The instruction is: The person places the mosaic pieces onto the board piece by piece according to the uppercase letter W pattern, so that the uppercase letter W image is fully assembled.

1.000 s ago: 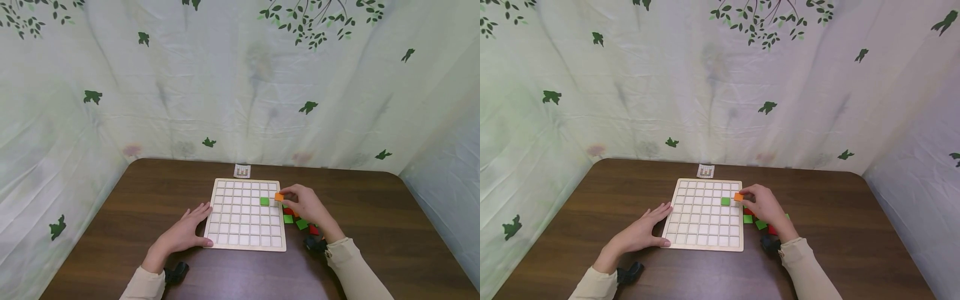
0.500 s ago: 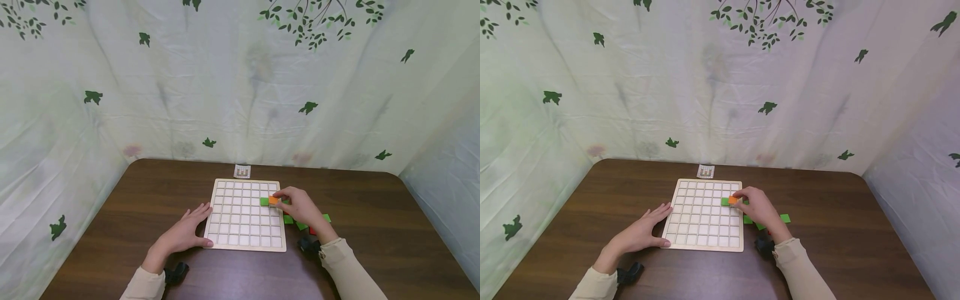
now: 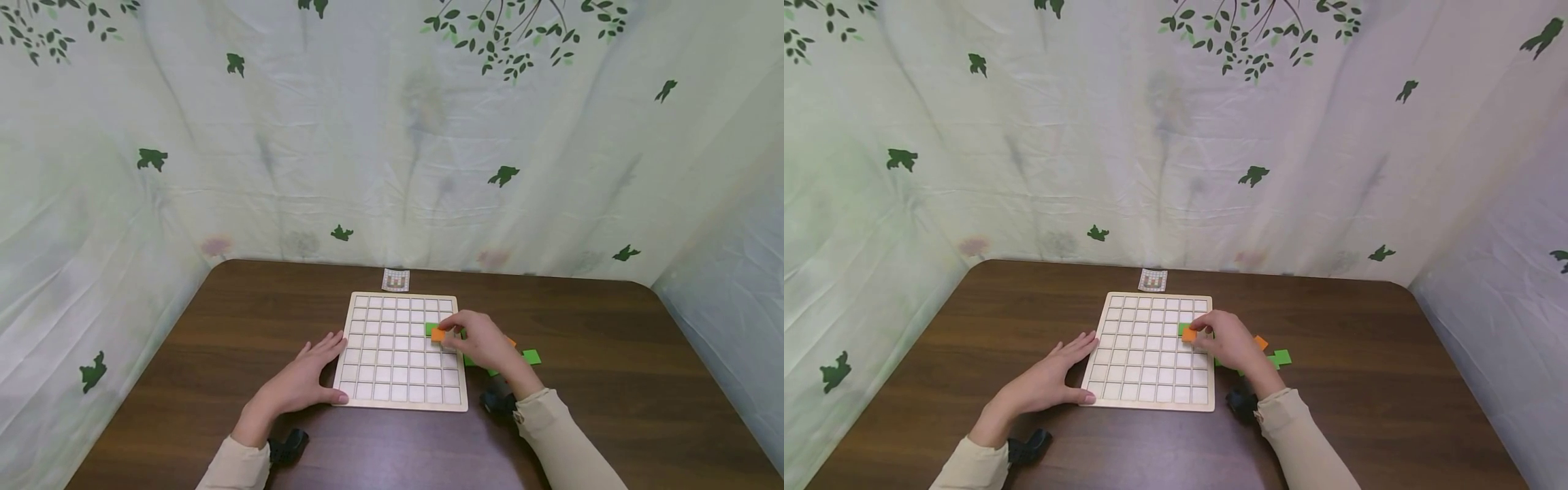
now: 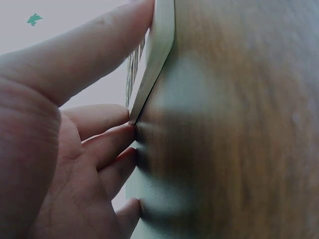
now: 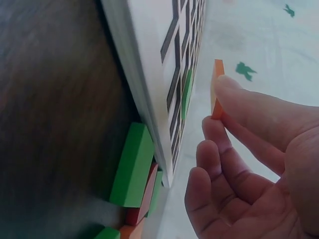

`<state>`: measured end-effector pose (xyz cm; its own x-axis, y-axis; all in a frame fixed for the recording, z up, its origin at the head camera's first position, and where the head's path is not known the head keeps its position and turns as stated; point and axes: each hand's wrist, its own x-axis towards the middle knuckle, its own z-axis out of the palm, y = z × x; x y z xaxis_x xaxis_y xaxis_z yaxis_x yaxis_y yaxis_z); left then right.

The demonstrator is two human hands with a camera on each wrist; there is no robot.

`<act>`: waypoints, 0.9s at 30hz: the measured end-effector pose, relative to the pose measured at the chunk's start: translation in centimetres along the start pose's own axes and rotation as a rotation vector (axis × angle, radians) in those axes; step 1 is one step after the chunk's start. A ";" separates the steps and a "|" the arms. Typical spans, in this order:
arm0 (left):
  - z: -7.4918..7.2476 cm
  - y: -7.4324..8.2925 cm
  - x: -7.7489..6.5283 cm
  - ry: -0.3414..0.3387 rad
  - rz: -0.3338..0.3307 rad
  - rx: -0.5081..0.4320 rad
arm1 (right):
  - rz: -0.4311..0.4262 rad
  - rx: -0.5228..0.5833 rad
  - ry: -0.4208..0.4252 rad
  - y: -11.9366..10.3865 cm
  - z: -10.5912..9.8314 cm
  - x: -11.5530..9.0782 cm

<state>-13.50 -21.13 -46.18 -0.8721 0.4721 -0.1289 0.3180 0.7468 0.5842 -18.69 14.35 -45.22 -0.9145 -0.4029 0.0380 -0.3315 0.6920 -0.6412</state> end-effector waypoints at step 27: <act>0.0 0.1 0.0 -0.003 -0.002 -0.004 | 0.093 -0.040 -0.085 -0.7 0.8 0.7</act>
<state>-13.47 -21.11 -46.11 -0.8718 0.4716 -0.1324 0.3142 0.7459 0.5873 -18.87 13.07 -45.35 -0.9192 -0.3842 -0.0860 -0.2571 0.7511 -0.6080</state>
